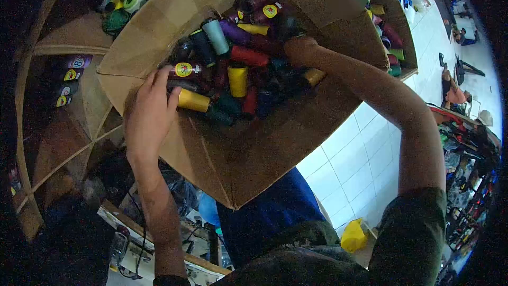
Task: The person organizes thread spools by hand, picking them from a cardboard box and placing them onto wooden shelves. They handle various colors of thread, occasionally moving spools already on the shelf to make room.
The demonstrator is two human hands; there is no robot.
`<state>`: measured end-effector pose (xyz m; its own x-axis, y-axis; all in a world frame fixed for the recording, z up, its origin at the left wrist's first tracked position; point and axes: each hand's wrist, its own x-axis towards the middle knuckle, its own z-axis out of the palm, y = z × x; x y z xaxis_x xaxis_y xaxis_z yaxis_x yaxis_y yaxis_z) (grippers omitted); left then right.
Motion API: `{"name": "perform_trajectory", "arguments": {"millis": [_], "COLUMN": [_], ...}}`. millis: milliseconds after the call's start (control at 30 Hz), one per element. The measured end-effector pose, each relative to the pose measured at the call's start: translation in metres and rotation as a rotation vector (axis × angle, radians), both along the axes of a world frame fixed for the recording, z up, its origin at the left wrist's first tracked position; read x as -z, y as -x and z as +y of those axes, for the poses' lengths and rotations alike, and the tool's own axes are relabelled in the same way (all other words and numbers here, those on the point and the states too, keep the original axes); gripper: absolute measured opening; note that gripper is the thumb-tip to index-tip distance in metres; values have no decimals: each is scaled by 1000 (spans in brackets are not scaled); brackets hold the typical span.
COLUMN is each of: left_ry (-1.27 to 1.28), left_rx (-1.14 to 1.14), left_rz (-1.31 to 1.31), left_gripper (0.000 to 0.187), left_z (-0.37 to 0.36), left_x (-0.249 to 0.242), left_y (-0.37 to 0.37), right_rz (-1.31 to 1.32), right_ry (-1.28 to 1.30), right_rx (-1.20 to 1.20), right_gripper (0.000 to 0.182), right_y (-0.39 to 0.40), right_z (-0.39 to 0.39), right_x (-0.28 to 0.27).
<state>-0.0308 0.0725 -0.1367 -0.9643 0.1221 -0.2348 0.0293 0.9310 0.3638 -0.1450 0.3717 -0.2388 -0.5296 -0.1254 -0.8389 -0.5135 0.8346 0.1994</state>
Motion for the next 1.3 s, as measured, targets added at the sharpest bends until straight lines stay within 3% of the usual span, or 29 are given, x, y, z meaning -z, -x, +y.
{"name": "perform_trajectory", "arguments": {"millis": [33, 133, 267, 333, 433, 567, 633, 733, 833, 867, 900, 933, 967, 1033, 1133, 1233, 1300], "left_ry": [-18, -60, -21, -45, -210, -665, -926, -1272, -1180, -1187, -1265, -1336, -1399, -1575, -1735, -1680, -1414], "left_rx": [-9, -32, -6, -7, -25, -23, -93, -290, -314, -319, -325, -332, -340, -444, -500, -569, -707], "left_rz": [18, 70, 162, 155, 87, 64, 20, -43, 195, 275, 308, 354, 411, 469, 633, 761, 776], "left_gripper": [38, 38, 35, 35, 43, 57, 61, 64, 60, 64, 67, 70, 73, 80, 76, 63, 51], "left_z": [1, 6, 4, 4, 3, 2, 1, -4, -13, -20, -29, -40, -51, -69, -104, -146, -176], "left_x": [-1, -5, -4, -6, -7, -15, -20, -22, -25, -28, -28, -27, -27, -26, -29, -25, -12], "left_y": [1, 2, 2, 1, 1, 7, 8, 4, -5, -7, -10, -13, -18, -27, -45, -64, -64], "right_rz": [-60, 152, 76, 34, 7, -51, -273, -482, -677, -662, -463, -165, -73, 94, 33, -381, -475], "right_ry": [-34, 202, 351, 413, 728, 1626, 1652, 1654, 1571, 1456, 1123, 609, 259, 61, 286, 204, 362], "right_rx": [-17, -334, -535, -681, -170, 314, 529, 658, 756, 651, 555, 304, 79, 55, -29, 340, 709], "right_gripper": [35, 34, 39, 44, 51, 56, 66, 73, 81, 67, 62, 52, 49, 47, 61, 73, 71], "right_y": [-8, -39, -48, -44, -28, -13, -15, -21, -19, -9, 1, 7, 9, -2, -8, 6, 0], "right_z": [0, 7, 8, 3, -21, -55, -63, -65, -49, -37, -19, -7, 8, 65, 97, 106, 141], "right_x": [-5, 4, 35, 24, -28, -89, -123, -137, -123, -111, -88, -81, -62, -3, 35, 56, 77]}}
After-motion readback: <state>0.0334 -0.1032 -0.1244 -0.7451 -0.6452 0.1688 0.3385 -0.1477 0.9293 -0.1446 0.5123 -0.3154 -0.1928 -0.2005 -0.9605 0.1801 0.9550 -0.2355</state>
